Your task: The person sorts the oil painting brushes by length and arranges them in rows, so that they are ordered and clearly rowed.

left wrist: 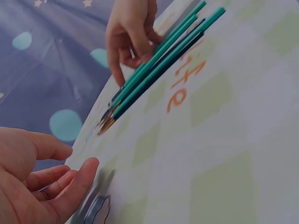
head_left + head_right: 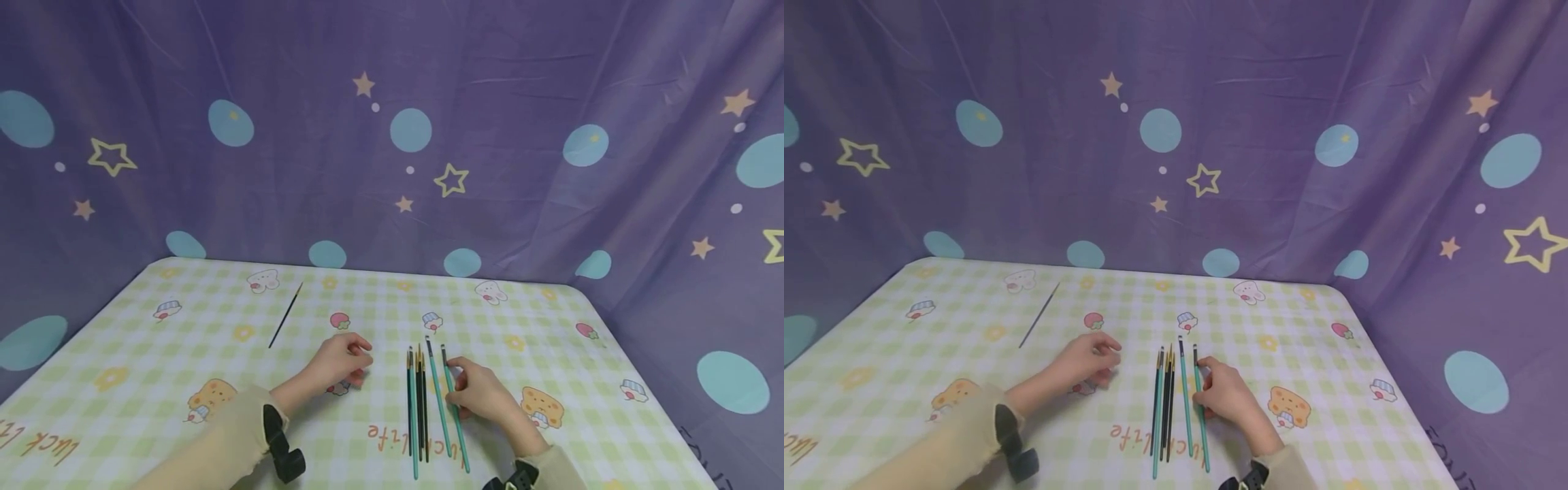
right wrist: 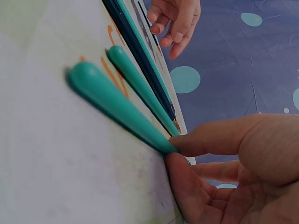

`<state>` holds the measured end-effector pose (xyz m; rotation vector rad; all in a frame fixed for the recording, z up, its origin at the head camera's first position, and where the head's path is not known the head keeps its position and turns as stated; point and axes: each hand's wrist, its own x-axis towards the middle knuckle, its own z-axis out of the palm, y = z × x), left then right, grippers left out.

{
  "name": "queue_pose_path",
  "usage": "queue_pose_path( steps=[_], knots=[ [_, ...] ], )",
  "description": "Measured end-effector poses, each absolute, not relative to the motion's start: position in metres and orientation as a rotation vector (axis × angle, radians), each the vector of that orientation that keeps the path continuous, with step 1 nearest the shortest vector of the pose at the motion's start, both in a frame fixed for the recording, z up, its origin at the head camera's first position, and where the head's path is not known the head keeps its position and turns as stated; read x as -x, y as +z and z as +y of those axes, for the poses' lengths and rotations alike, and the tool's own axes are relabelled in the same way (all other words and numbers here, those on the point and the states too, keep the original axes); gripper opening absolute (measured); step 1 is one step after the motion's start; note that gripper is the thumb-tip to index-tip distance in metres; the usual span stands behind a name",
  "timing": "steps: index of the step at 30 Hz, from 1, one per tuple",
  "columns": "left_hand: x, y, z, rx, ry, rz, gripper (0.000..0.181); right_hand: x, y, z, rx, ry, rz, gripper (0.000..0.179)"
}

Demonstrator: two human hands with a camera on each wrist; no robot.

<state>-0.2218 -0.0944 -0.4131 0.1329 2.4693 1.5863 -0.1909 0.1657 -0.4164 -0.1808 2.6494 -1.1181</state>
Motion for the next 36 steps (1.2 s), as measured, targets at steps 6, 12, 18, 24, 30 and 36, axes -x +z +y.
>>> queue_pose_path(
  steps=[6, 12, 18, 24, 30, 36],
  knots=[
    [0.214, -0.416, -0.081, -0.153, 1.633, 2.362, 0.027, 0.191, -0.417, 0.167, 0.186, -1.11, 2.653, 0.06],
    [0.205, -0.42, -0.066, -0.221, 1.642, 2.331, 0.028, 0.191, -0.419, 0.169, 0.203, -1.106, 2.657, 0.06],
    [0.197, -0.421, -0.053, -0.253, 1.654, 2.281, 0.028, 0.191, -0.419, 0.168, 0.206, -1.114, 2.649, 0.06],
    [0.19, -0.421, -0.044, -0.218, 1.619, 2.329, 0.031, 0.19, -0.417, 0.167, 0.207, -1.108, 2.657, 0.06],
    [0.187, -0.42, -0.038, -0.187, 1.529, 2.439, 0.034, 0.189, -0.415, 0.167, 0.201, -1.108, 2.661, 0.06],
    [0.188, -0.423, -0.036, -0.23, 1.475, 2.515, 0.033, 0.19, -0.414, 0.166, 0.198, -1.116, 2.652, 0.059]
  ],
)
